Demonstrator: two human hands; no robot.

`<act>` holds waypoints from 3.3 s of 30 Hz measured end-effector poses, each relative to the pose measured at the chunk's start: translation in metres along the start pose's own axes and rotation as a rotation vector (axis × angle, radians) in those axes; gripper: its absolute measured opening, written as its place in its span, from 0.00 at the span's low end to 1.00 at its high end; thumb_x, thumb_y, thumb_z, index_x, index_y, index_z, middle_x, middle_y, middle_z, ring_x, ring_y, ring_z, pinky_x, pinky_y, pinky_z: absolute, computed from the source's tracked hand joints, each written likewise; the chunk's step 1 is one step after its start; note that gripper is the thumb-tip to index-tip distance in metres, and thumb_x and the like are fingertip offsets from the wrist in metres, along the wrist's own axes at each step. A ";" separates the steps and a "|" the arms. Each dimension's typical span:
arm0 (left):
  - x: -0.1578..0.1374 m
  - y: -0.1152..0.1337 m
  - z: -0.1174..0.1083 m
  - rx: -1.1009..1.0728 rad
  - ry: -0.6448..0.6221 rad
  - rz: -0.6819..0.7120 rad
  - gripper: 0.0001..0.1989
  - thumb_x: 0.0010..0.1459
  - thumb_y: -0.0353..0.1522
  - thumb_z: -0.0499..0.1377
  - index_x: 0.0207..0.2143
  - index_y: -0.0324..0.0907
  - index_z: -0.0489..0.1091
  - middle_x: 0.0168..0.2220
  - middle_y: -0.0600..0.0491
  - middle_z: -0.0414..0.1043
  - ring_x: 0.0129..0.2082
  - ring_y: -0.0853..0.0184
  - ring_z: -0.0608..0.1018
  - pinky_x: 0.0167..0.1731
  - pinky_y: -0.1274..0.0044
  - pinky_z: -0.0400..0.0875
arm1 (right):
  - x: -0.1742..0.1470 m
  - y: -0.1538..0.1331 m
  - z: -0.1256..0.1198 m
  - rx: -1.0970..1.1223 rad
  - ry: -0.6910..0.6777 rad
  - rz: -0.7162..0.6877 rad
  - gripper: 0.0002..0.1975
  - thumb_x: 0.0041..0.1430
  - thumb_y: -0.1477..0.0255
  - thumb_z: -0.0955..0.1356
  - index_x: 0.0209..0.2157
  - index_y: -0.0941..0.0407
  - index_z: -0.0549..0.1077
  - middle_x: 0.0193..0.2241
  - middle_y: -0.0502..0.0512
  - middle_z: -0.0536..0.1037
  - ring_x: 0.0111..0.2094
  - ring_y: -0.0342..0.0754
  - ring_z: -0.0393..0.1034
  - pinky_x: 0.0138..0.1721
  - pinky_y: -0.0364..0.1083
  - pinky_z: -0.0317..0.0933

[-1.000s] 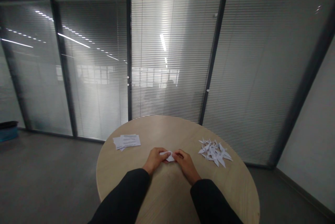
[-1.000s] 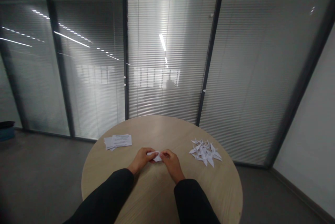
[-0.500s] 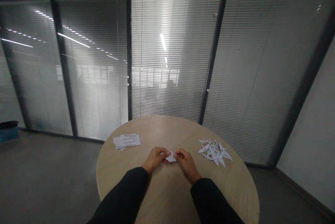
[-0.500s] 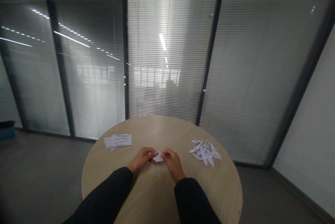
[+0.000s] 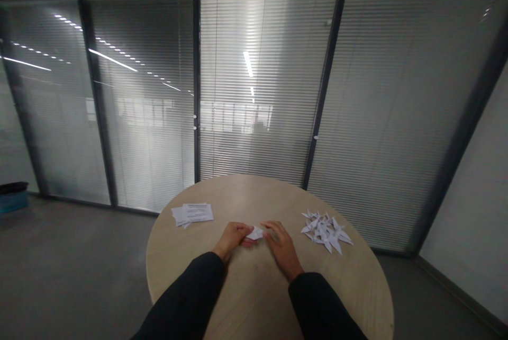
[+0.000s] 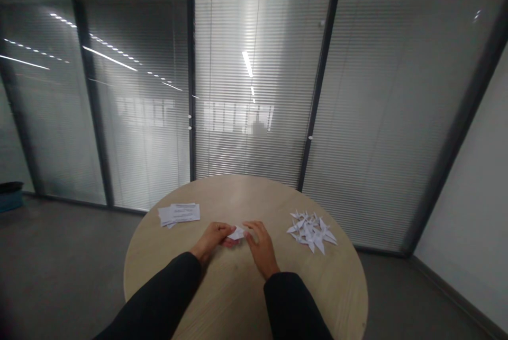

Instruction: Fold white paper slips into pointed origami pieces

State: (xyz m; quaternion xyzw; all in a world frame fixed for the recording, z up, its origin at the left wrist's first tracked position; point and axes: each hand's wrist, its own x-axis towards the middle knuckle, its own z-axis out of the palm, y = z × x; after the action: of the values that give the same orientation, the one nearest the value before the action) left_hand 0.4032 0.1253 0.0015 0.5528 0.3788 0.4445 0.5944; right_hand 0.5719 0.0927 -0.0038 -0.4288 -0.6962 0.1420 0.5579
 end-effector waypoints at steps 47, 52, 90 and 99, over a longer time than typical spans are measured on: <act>0.003 -0.003 0.004 0.137 0.023 0.126 0.24 0.37 0.49 0.65 0.26 0.35 0.74 0.21 0.51 0.74 0.22 0.67 0.75 0.26 0.76 0.69 | -0.001 -0.001 0.005 0.014 -0.027 0.069 0.09 0.50 0.63 0.69 0.24 0.54 0.74 0.33 0.53 0.73 0.39 0.50 0.68 0.44 0.48 0.60; 0.003 -0.005 0.003 0.172 -0.023 0.148 0.25 0.39 0.49 0.64 0.27 0.34 0.75 0.24 0.49 0.75 0.23 0.66 0.75 0.27 0.75 0.69 | -0.002 -0.006 0.005 -0.042 0.000 0.200 0.10 0.48 0.62 0.69 0.22 0.54 0.69 0.22 0.47 0.71 0.28 0.47 0.66 0.32 0.44 0.59; -0.001 0.004 0.004 -0.005 -0.039 0.057 0.25 0.27 0.41 0.72 0.27 0.33 0.75 0.26 0.48 0.76 0.25 0.64 0.77 0.32 0.73 0.72 | 0.000 0.000 0.004 0.514 -0.042 0.405 0.23 0.41 0.59 0.74 0.36 0.52 0.62 0.30 0.54 0.79 0.31 0.54 0.75 0.34 0.50 0.65; 0.001 0.004 0.002 -0.028 -0.069 0.061 0.26 0.26 0.40 0.73 0.28 0.33 0.75 0.26 0.50 0.75 0.25 0.66 0.76 0.32 0.73 0.71 | 0.001 0.003 0.003 0.446 -0.007 0.371 0.23 0.42 0.59 0.73 0.37 0.53 0.65 0.30 0.52 0.78 0.32 0.52 0.74 0.34 0.48 0.65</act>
State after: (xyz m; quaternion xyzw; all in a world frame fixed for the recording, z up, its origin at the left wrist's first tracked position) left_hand 0.4047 0.1258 0.0054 0.5707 0.3349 0.4485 0.6008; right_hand 0.5706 0.0961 -0.0069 -0.4150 -0.5593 0.3927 0.6006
